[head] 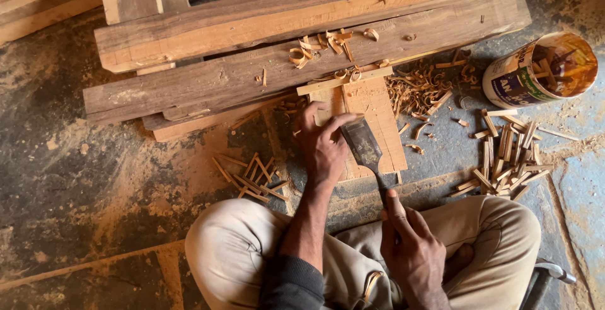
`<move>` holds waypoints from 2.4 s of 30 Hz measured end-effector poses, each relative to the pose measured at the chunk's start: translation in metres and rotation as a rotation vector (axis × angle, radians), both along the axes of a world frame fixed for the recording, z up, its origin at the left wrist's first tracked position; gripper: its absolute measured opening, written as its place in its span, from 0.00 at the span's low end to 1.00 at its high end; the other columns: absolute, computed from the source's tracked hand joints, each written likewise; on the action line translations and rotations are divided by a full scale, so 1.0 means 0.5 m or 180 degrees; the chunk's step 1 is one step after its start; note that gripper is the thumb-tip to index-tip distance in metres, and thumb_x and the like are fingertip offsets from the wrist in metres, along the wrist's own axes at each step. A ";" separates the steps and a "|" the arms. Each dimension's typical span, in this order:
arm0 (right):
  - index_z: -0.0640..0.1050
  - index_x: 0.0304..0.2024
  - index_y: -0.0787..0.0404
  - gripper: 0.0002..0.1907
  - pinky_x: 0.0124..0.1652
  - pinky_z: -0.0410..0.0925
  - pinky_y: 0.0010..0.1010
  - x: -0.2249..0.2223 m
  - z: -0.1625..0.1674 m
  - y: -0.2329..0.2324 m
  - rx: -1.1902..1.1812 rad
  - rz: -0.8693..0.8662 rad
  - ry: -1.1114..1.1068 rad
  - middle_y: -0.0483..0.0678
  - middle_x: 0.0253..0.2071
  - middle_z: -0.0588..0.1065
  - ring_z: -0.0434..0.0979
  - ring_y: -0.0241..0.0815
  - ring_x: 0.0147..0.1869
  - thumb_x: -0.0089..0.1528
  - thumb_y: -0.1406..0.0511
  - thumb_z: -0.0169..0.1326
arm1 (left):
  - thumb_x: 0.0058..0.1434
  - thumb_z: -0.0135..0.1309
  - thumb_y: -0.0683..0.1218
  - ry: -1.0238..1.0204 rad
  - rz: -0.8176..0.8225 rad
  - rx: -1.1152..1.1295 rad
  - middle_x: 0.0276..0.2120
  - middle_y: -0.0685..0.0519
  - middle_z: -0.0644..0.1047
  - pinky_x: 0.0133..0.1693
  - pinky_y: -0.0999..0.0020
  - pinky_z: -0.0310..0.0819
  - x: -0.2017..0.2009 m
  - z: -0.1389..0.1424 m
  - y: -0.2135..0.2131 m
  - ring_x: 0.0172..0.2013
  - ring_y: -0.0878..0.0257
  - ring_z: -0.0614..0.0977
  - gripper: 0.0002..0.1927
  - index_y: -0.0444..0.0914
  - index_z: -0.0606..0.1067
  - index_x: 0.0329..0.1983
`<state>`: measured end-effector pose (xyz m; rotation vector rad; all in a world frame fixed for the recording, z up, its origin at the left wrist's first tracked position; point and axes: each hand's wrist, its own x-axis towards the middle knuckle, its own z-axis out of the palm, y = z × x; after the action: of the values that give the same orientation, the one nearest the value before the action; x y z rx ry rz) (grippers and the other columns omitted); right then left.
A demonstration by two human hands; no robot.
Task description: The person is carving a rectangular wooden block using a chisel and mallet. They repeatedly strike the chisel to remove wood shavings and shape the block. The person occasionally pauses to clear debris from the work surface.
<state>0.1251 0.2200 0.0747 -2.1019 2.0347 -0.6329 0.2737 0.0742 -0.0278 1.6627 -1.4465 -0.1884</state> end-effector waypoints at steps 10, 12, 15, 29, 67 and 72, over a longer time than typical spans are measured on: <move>0.77 0.62 0.48 0.24 0.25 0.73 0.36 0.026 -0.011 0.008 -0.0019 -0.0153 0.0272 0.48 0.39 0.81 0.81 0.45 0.29 0.62 0.61 0.61 | 0.51 0.74 0.54 0.1411 0.0261 0.0232 0.56 0.46 0.63 0.56 0.43 0.73 -0.005 -0.018 0.003 0.60 0.50 0.69 0.35 0.46 0.67 0.56; 0.77 0.61 0.48 0.24 0.26 0.73 0.35 0.018 -0.017 0.003 -0.0018 -0.0124 0.0178 0.48 0.39 0.82 0.81 0.44 0.29 0.62 0.62 0.61 | 0.52 0.73 0.54 0.1396 0.0218 0.0222 0.55 0.46 0.63 0.57 0.43 0.73 -0.007 -0.025 0.004 0.59 0.51 0.69 0.33 0.45 0.67 0.54; 0.76 0.63 0.51 0.23 0.31 0.75 0.33 0.012 -0.029 -0.003 -0.0453 0.0103 0.0265 0.50 0.42 0.81 0.83 0.44 0.34 0.64 0.63 0.60 | 0.52 0.74 0.53 0.1246 0.0212 0.0232 0.56 0.46 0.64 0.56 0.44 0.73 -0.007 -0.030 0.008 0.59 0.51 0.70 0.30 0.45 0.67 0.51; 0.78 0.60 0.54 0.21 0.30 0.73 0.35 -0.004 -0.016 0.011 -0.0055 -0.0196 -0.0298 0.48 0.40 0.82 0.82 0.43 0.34 0.64 0.62 0.59 | 0.47 0.75 0.47 0.1540 0.0310 0.0555 0.55 0.47 0.65 0.55 0.45 0.75 0.006 -0.002 -0.006 0.59 0.52 0.71 0.32 0.46 0.69 0.51; 0.76 0.64 0.48 0.25 0.21 0.72 0.37 0.039 -0.026 0.013 0.0524 -0.0359 0.0361 0.50 0.31 0.79 0.80 0.44 0.23 0.63 0.59 0.58 | 0.54 0.57 0.27 0.1740 -0.0672 0.0279 0.21 0.59 0.67 0.45 0.68 0.84 -0.012 -0.077 0.011 0.28 0.70 0.74 0.16 0.37 0.69 0.20; 0.76 0.61 0.45 0.23 0.22 0.69 0.37 0.050 -0.005 0.007 -0.0112 -0.0350 0.0516 0.49 0.38 0.80 0.79 0.45 0.25 0.61 0.60 0.58 | 0.55 0.57 0.29 0.1816 -0.0596 0.0471 0.22 0.59 0.66 0.45 0.68 0.83 -0.017 -0.086 0.029 0.28 0.68 0.72 0.13 0.39 0.70 0.26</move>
<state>0.1502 0.2233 0.0722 -2.1368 2.2541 -0.5328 0.2653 0.0886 -0.0710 1.4231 -1.1608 -0.8217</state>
